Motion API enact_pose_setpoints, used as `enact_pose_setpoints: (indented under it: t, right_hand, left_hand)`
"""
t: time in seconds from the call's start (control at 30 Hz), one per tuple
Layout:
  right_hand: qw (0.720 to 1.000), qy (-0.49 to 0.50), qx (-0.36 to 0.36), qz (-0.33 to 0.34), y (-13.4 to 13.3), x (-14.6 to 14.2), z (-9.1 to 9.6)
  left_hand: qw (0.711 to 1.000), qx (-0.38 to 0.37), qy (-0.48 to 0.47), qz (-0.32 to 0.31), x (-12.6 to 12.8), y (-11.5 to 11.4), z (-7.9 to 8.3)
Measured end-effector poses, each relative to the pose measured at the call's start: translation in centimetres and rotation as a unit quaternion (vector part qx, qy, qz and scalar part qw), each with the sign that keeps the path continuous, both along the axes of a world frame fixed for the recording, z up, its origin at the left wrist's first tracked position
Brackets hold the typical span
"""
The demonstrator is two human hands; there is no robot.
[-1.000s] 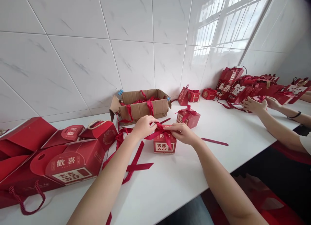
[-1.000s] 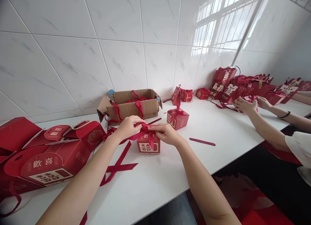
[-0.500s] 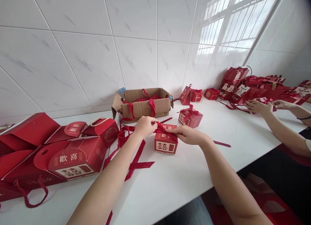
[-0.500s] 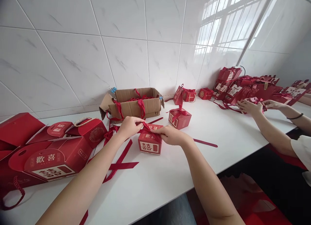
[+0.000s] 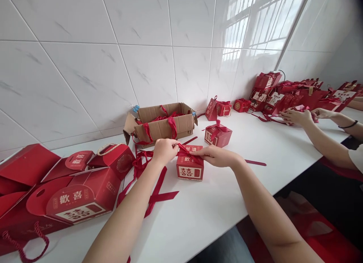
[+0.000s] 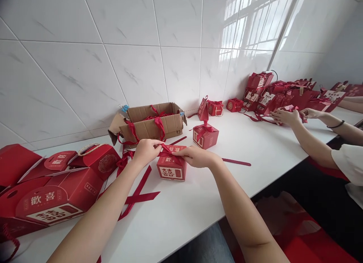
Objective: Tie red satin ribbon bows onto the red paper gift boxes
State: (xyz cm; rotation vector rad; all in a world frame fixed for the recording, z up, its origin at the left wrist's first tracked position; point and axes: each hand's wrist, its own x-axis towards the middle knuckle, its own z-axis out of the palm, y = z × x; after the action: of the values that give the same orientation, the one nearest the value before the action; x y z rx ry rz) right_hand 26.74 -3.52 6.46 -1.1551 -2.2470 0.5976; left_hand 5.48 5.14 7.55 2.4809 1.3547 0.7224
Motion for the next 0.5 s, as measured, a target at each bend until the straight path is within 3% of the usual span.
enact_pose_setpoints:
  t: [0.13,0.27,0.37,0.5]
  right_hand:
    - [0.997,0.066,0.003,-0.037,0.3,0.2,-1.1]
    - [0.98,0.128,0.055,-0.14,0.9,0.2,-2.0]
    - [0.962,0.177,0.05,-0.202,1.5,0.2,-2.5]
    - [0.951,0.219,0.032,-0.217,1.9,0.0,-2.8]
  left_hand:
    - [0.999,-0.034,-0.028,0.004,-0.3,0.0,0.7]
    - [0.995,-0.089,-0.038,-0.008,-1.3,-0.4,2.4]
    - [0.982,-0.182,-0.025,-0.043,-1.6,-1.0,3.7]
    - [0.958,-0.277,0.033,-0.065,-1.9,-2.3,4.9]
